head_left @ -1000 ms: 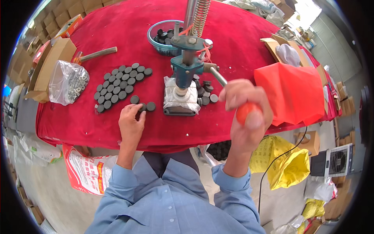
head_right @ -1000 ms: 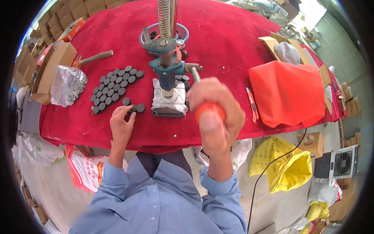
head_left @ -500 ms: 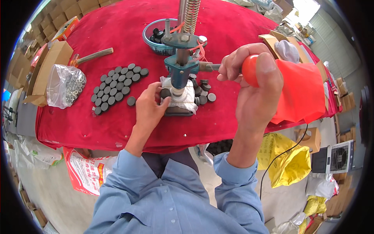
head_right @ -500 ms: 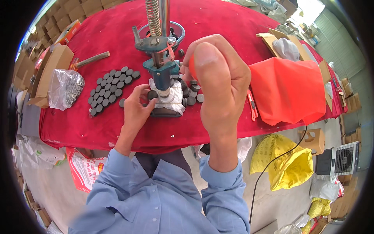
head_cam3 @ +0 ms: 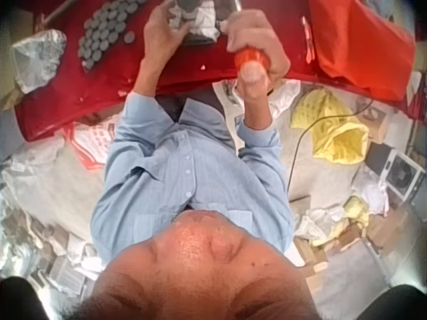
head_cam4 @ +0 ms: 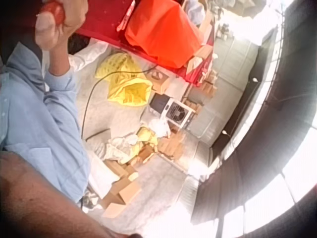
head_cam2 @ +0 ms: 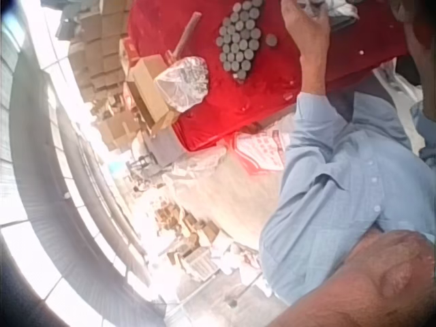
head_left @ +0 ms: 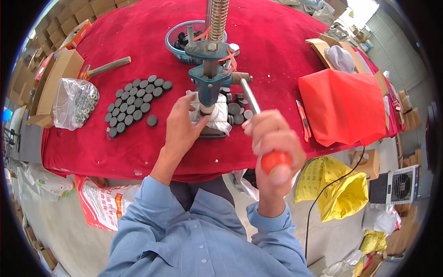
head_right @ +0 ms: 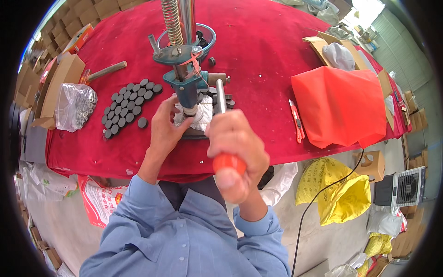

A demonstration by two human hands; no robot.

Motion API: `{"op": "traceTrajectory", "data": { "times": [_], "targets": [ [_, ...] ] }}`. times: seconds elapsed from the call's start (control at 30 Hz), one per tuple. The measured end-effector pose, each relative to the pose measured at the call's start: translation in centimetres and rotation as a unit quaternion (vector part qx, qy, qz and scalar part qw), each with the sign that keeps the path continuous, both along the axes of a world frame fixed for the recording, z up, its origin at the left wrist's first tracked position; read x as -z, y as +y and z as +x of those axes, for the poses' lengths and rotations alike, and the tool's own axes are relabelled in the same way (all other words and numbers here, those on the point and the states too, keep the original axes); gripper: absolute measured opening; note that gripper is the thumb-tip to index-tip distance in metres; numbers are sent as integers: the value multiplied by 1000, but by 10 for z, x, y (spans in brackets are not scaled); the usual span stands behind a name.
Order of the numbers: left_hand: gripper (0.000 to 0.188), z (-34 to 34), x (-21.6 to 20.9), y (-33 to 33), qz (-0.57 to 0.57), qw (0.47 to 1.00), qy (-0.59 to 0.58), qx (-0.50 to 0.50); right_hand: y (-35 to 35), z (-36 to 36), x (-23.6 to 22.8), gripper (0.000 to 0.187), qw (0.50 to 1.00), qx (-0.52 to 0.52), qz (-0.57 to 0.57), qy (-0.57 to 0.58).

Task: The person operates a manual press machine to process a batch of small, dark, circular discs. They repeatedly pick up a disc from a pile on the table, place it into the press die, and pull a lever to actuate the press. The processed discs are ejected and accumulate on the table.

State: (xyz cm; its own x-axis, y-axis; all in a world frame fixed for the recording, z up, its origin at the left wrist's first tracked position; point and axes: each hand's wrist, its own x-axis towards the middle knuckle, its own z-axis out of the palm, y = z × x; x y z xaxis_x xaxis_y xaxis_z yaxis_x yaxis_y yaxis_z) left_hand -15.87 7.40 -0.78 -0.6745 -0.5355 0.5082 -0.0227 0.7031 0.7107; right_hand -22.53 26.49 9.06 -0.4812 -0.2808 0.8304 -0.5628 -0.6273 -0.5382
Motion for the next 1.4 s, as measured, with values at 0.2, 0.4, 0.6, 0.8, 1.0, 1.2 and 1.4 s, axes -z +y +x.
{"op": "traceTrajectory", "data": {
  "times": [0.2, 0.4, 0.6, 0.8, 1.0, 1.2, 1.4],
  "targets": [
    [45, 48, 15, -14, -94, 994, -50, -39, 12, 20, 52, 45, 999, 45, -3, 7],
    [31, 72, 30, -10, -61, 995, -74, -27, 10, 7, 17, 47, 999, 23, 32, 16],
    [33, 61, 38, -18, -14, 998, -51, -25, 3, 10, 49, 49, 998, 15, -44, 30],
    [48, 52, 14, -13, 49, 998, 4, -29, 10, 8, 34, 51, 999, 36, 6, 35],
    [55, 13, 8, -6, 26, 999, -21, 1, 4, -9, -25, 49, 999, 12, 53, -6],
    [58, 5, 4, -6, 2, 999, -36, 5, -13, -39, -79, 49, 988, -2, 114, -109],
    [64, -14, -1, -3, -2, 997, -68, 21, -23, -39, -90, 49, 980, 0, 126, -153]
  ]
}}
